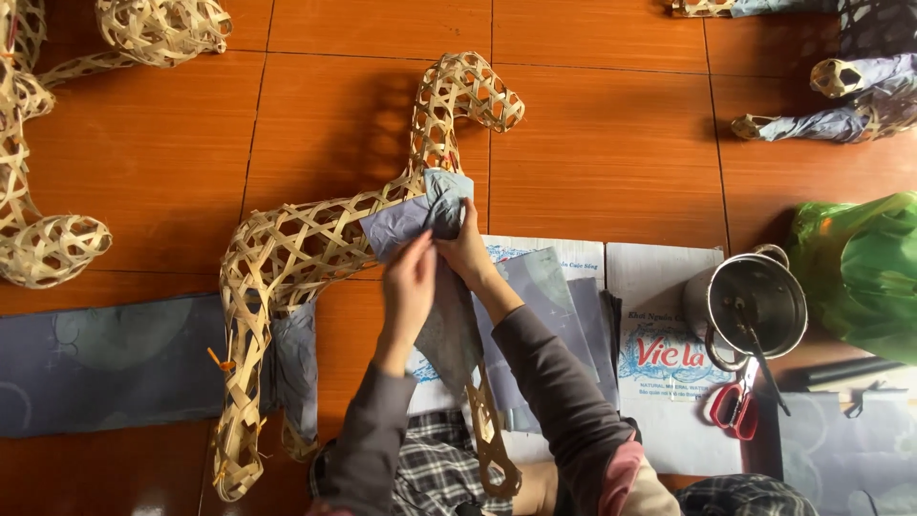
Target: Applying glue to paper strips and pasting them onto a woven bamboo giraffe frame to cover its surface.
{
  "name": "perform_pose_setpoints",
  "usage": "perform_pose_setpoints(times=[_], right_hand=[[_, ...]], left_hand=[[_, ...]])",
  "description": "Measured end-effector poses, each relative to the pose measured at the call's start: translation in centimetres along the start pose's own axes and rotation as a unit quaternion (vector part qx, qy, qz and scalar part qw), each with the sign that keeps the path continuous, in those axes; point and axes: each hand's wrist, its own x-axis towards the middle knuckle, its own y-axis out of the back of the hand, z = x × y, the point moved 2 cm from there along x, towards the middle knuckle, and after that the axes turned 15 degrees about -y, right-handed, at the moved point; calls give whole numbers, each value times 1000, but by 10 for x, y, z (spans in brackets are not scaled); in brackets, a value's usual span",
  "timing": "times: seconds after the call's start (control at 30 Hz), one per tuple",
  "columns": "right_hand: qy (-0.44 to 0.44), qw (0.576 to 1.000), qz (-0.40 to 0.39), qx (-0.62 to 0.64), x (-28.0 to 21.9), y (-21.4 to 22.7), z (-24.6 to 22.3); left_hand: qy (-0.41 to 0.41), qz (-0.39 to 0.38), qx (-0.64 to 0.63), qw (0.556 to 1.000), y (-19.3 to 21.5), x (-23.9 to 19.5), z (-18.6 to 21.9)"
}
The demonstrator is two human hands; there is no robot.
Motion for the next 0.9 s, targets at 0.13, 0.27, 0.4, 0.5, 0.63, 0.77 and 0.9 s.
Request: perform_pose_setpoints(times=[0.13, 0.27, 0.4, 0.5, 0.63, 0.77, 0.9], right_hand=[[7, 994, -56, 97, 11, -1, 34], [76, 996, -40, -13, -48, 9, 38], [37, 996, -79, -16, -139, 37, 38], [47, 993, -104, -23, -139, 47, 110], [-126, 965, -227, 43, -165, 52, 148], [-122, 797, -494, 325, -137, 3, 213], [-97, 645, -514, 557, -118, -22, 183]], left_hand=[[47, -238, 157, 957, -69, 17, -54], [60, -333, 221, 915, -93, 20, -68], [90, -375, 258, 886, -92, 24, -42], [110, -364, 235, 895, -83, 24, -37], [186, -294, 103, 932, -65, 24, -22], [307, -186, -94, 929, -43, 36, 11], [317, -136, -148, 927, -51, 27, 3]])
